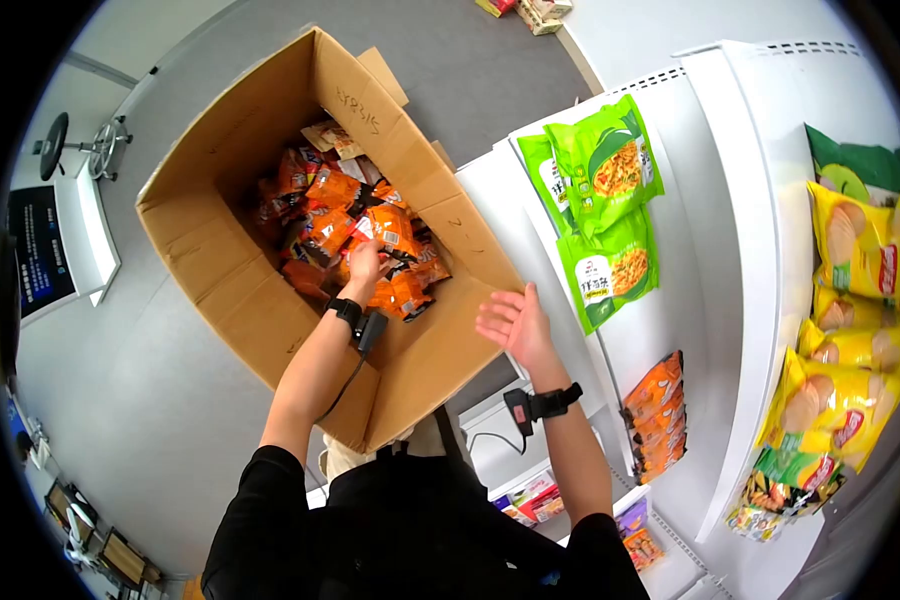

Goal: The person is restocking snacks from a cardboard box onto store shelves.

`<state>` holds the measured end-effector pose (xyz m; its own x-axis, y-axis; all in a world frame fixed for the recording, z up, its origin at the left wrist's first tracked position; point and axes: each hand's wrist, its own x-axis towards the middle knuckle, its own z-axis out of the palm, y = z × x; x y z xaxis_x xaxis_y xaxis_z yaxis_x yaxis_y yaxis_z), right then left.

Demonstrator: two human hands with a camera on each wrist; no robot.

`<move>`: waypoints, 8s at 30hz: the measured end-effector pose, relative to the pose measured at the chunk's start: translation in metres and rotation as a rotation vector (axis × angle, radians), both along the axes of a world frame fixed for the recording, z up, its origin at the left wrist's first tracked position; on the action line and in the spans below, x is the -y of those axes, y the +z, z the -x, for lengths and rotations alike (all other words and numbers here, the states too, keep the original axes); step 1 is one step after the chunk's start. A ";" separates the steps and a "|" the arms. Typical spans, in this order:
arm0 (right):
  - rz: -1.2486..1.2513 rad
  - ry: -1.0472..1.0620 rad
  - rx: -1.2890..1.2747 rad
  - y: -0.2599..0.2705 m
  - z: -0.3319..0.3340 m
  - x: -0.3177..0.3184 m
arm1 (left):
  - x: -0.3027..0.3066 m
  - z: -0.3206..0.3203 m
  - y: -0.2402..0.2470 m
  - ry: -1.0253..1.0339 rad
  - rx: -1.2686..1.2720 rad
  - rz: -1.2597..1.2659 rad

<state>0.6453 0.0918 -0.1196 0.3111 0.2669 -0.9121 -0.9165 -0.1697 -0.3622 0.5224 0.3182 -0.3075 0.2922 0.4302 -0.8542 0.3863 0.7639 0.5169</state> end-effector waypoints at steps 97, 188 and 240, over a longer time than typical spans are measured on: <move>-0.467 -1.373 0.417 0.024 0.042 0.176 | 0.158 0.065 0.262 -0.869 0.420 0.042; -0.266 -0.279 0.291 0.060 0.081 -0.016 | 0.010 0.188 0.165 -0.107 0.132 0.119; 0.081 0.480 0.077 0.017 -0.047 -0.080 | -0.182 -0.004 -0.152 0.336 -0.049 -0.011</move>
